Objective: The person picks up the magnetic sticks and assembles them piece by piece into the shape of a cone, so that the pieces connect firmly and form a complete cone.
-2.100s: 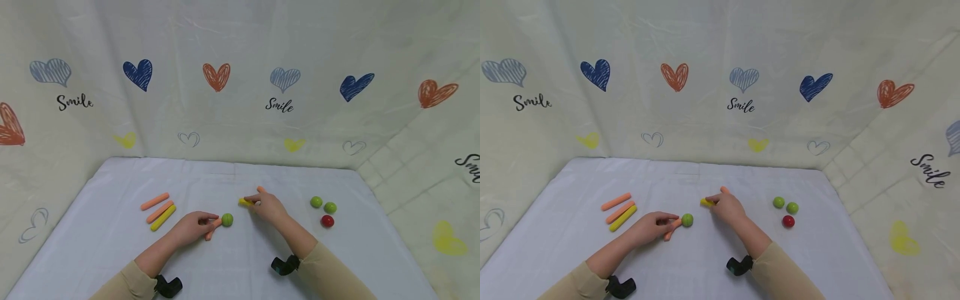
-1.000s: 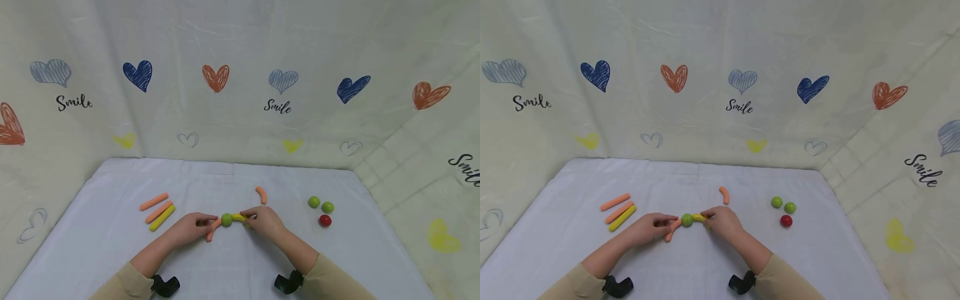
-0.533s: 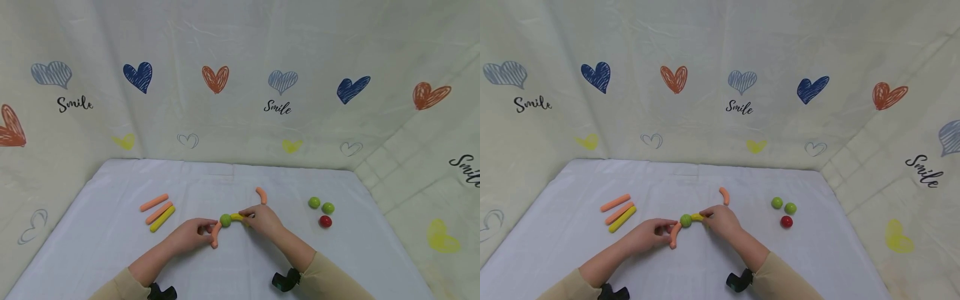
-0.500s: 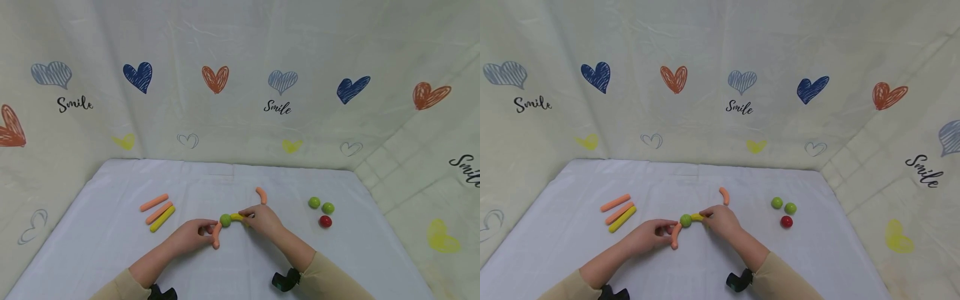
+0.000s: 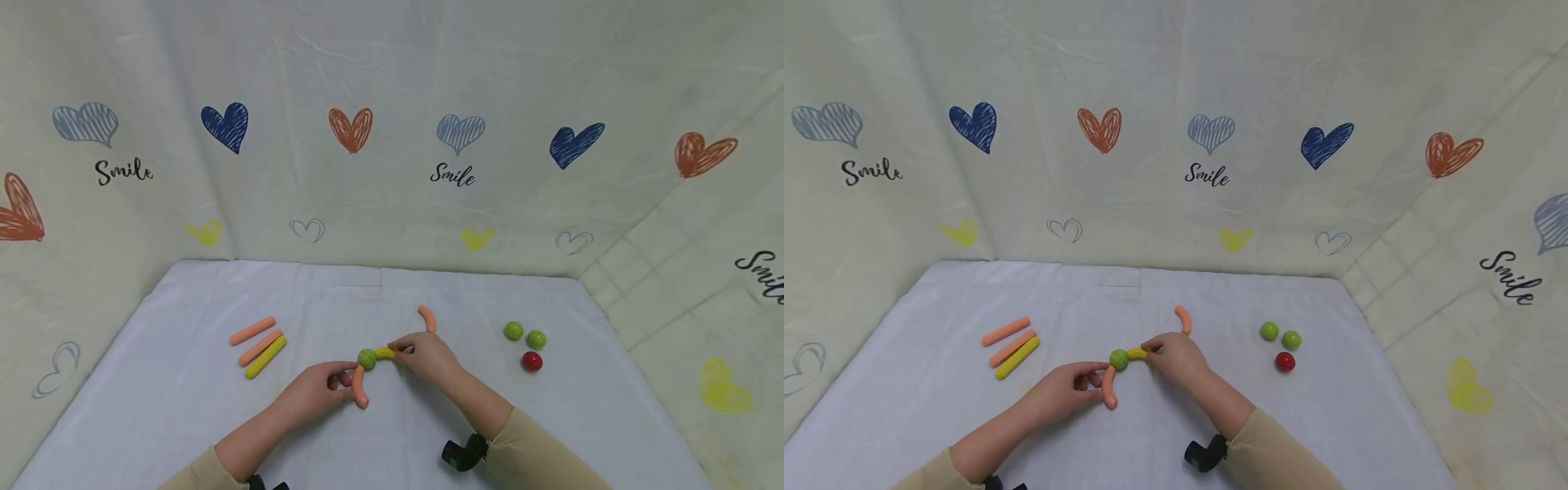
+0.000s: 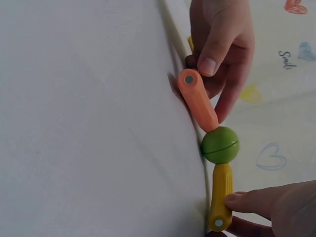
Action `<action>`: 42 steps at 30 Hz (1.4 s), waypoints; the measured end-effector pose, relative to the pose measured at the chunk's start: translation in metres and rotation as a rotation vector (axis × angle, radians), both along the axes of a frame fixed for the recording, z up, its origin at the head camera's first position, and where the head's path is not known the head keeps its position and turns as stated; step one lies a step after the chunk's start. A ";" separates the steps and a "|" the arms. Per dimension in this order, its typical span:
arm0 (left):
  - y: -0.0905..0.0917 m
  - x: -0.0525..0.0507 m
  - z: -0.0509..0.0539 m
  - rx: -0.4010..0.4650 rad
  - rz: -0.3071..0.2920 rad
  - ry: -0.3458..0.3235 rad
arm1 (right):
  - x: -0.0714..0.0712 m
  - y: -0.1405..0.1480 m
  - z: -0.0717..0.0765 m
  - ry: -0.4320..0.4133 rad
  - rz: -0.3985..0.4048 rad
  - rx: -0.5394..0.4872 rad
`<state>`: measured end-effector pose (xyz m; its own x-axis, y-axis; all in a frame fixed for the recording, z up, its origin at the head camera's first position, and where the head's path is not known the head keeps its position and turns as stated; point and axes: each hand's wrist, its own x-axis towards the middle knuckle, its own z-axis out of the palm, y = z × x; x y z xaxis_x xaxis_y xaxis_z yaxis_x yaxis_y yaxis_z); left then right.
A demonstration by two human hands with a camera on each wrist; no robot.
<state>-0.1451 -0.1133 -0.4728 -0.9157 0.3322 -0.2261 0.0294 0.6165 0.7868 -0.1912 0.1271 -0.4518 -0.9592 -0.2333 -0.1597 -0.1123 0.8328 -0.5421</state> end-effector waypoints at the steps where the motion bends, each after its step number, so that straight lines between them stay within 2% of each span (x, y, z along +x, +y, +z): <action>1: 0.000 0.000 0.000 -0.002 0.007 0.006 | -0.001 0.000 -0.001 0.000 0.001 0.003; 5: 0.002 -0.003 0.003 -0.021 0.042 0.045 | -0.002 0.001 -0.002 -0.002 0.003 0.000; 10: 0.005 -0.015 0.003 -0.038 0.068 0.073 | -0.003 0.006 0.002 -0.009 -0.021 -0.031; 15: 0.007 -0.030 -0.001 -0.035 0.044 0.103 | -0.005 0.015 0.008 0.026 -0.065 -0.040; 20: 0.010 -0.039 -0.002 -0.017 0.004 0.116 | -0.008 0.032 0.017 0.047 -0.122 -0.027; 27: 0.016 -0.042 -0.002 0.029 -0.044 0.092 | -0.009 0.083 0.031 0.057 -0.197 0.026; 36: 0.017 -0.042 -0.002 0.037 -0.061 0.074 | -0.010 0.167 0.043 0.064 -0.182 0.099; 42: 0.016 -0.042 -0.003 0.028 -0.055 0.051 | -0.013 0.205 0.045 0.054 -0.162 0.130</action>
